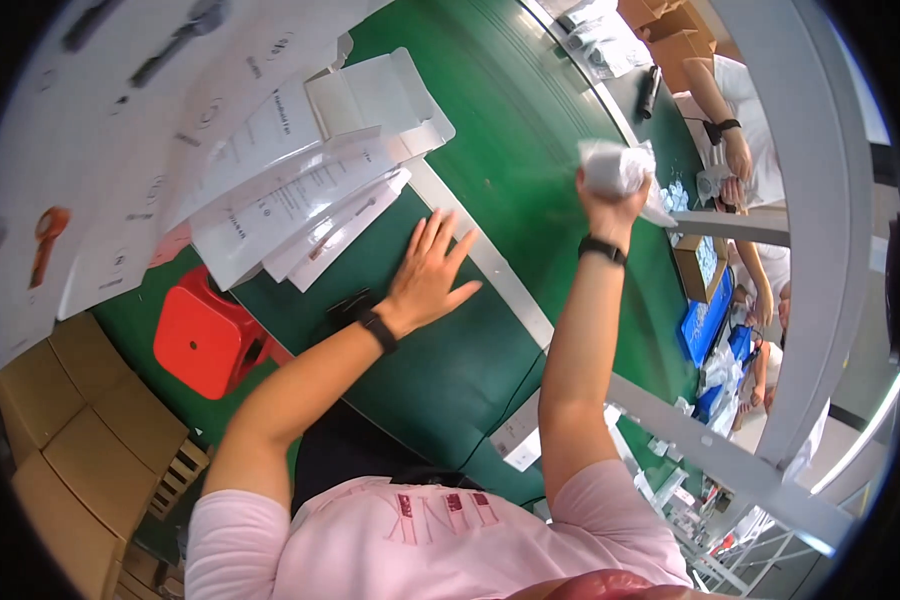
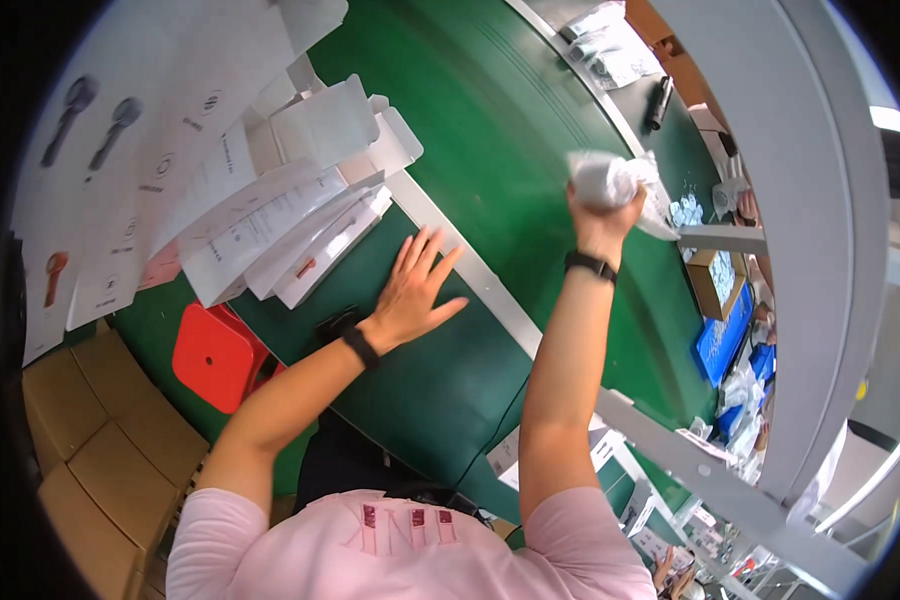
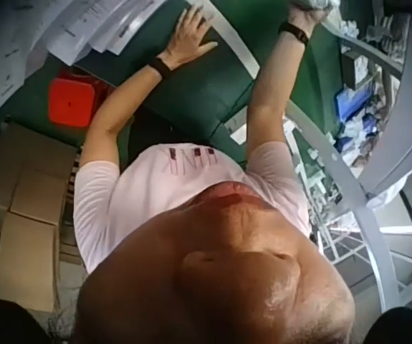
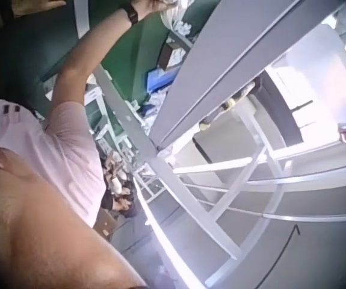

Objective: Packaging handheld electronic thermometers into retail boxes with instruction manuals and bubble wrap.

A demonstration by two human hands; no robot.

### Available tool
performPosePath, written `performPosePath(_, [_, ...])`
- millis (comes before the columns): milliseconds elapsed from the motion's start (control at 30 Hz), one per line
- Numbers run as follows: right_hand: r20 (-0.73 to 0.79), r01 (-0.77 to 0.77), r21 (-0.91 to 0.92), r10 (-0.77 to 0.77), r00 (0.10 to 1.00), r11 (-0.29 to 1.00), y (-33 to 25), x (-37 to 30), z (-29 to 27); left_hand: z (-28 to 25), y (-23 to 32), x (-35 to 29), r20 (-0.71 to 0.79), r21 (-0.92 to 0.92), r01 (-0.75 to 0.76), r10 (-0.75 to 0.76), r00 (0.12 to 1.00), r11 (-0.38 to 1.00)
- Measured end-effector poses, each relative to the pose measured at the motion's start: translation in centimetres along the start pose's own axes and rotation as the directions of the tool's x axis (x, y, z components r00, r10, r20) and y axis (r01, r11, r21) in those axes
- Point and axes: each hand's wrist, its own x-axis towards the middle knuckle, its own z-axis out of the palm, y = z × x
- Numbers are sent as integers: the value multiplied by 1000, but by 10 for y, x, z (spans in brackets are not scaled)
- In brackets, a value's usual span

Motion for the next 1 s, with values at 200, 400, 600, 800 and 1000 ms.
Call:
performPosePath(200, [-84, 86, -146, -99, 992, 986, -25, 161, 31, 0, 7, -12, 213, 219, -128, 81, 974, 967])
performPosePath(400, [27, -60, 78, 58, 998, 995, -15, 104, 20, -4, 4, -16, 247, 243, -80, 18, 969, 967])
performPosePath(600, [166, -400, 548, 373, 913, 735, -9, -48, 36, -10, 5, -16, 238, 204, -64, 14, 971, 977])
performPosePath(800, [220, -395, 607, 332, 917, 689, -19, -101, 75, 3, 7, -10, 144, 18, -117, 114, 983, 993])
performPosePath(1000, [446, -466, 695, 181, 877, 547, -22, -89, 128, -27, 163, -59, 683, -285, 574, 257, 684, -768])
